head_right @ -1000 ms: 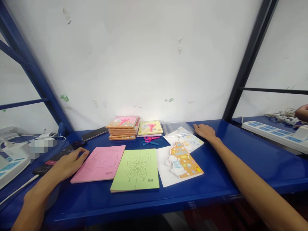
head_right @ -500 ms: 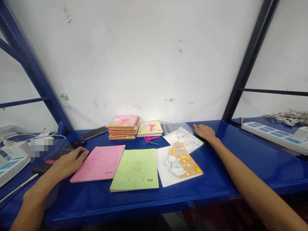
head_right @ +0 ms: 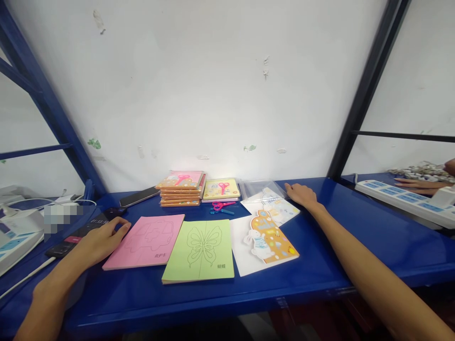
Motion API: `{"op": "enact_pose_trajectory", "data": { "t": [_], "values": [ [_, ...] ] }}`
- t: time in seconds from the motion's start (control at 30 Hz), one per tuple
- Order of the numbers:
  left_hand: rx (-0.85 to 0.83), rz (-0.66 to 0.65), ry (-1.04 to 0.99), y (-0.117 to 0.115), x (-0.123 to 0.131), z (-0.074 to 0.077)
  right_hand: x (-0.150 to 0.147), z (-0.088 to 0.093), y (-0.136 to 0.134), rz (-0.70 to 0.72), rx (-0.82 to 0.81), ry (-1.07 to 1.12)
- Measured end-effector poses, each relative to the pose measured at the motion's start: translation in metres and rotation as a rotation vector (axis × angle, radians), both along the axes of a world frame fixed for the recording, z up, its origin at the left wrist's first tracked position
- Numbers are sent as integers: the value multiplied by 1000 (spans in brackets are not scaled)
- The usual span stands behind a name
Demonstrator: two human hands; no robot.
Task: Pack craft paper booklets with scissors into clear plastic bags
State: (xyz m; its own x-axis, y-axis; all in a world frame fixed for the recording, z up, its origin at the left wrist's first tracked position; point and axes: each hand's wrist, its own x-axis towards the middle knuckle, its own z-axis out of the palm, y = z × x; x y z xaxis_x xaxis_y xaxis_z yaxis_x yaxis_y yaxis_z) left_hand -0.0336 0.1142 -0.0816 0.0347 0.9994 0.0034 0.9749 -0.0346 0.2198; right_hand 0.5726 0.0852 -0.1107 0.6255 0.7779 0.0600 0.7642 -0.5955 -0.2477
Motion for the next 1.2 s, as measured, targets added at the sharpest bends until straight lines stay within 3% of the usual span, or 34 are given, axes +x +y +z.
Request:
{"op": "enact_pose_trajectory", "data": {
  "t": [1.2],
  "values": [
    [0, 3, 8, 2, 0, -2, 1, 0, 1, 2, -21, -11]
  ]
}}
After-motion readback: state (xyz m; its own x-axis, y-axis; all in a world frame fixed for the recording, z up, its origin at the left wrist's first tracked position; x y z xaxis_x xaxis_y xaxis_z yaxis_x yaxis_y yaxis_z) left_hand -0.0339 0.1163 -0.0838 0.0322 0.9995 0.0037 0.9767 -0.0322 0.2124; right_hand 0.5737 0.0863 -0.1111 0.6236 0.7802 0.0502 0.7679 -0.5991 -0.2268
